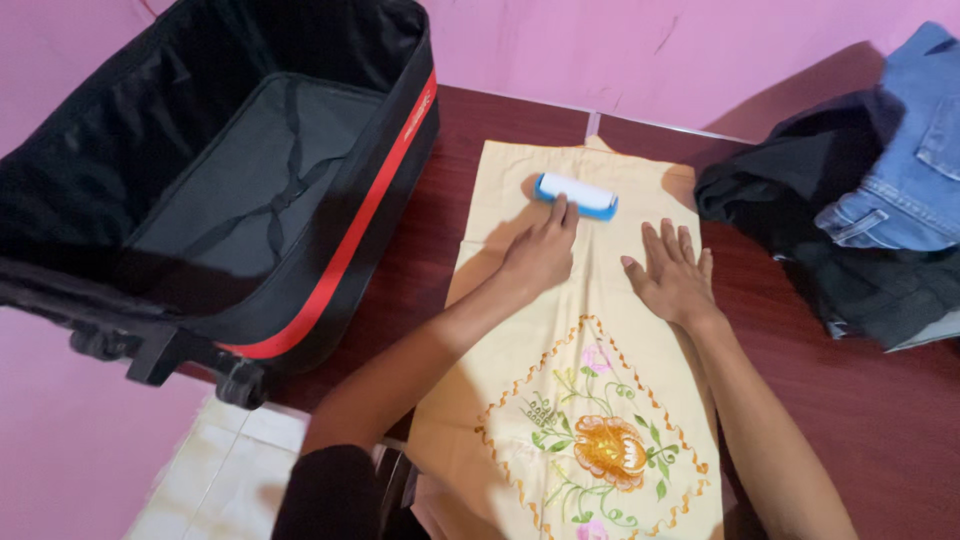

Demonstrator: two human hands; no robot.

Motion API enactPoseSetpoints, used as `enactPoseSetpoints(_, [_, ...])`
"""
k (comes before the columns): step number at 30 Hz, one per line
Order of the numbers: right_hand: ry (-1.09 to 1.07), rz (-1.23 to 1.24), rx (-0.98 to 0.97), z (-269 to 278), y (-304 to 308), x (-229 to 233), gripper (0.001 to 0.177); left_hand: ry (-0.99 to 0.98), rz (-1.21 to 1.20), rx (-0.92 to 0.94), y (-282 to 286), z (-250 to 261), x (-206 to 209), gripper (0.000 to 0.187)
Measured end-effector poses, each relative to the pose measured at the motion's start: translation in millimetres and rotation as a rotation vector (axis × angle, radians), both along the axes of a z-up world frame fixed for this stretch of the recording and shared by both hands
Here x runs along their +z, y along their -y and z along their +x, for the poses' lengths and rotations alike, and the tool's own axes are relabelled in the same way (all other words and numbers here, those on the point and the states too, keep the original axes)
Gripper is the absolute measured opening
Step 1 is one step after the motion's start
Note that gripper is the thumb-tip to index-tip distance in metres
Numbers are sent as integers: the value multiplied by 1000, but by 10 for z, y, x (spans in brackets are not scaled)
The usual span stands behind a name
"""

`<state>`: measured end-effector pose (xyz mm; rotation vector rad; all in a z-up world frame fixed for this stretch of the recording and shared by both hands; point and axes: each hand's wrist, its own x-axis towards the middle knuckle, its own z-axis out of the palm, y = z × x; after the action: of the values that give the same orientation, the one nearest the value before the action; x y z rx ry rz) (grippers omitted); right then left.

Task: The person uses a lint roller to clean a cream-colored embroidered shirt laid on a table, then folds it and places it into an open suitcase. They then pick up a green-and-white striped shirt and begin rolling it with the lint roller.

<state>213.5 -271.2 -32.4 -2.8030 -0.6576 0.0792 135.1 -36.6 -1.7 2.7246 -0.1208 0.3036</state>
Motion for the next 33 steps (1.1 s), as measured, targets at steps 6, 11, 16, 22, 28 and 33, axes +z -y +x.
enactPoseSetpoints(6, [9, 18, -4, -24, 2, -2, 82, 69, 105, 45, 108, 631, -160, 74])
enactPoseSetpoints(11, [4, -2, -36, -47, -68, 125, 84, 78, 99, 27, 234, 48, -110, 74])
enactPoseSetpoints(16, [-56, 4, -114, -103, -2, 219, 80, -83, 218, 4, 323, -947, 180, 73])
enactPoseSetpoints(22, [89, 118, -57, -20, 60, 26, 76, -143, 41, -14, 320, -1194, 301, 83])
enactPoseSetpoints(28, [108, 171, -26, 59, 93, -91, 75, 45, 78, 48, 313, -185, -98, 81])
enactPoseSetpoints(33, [91, 165, -34, 20, 112, -77, 76, 87, 129, 56, 311, 590, -307, 76])
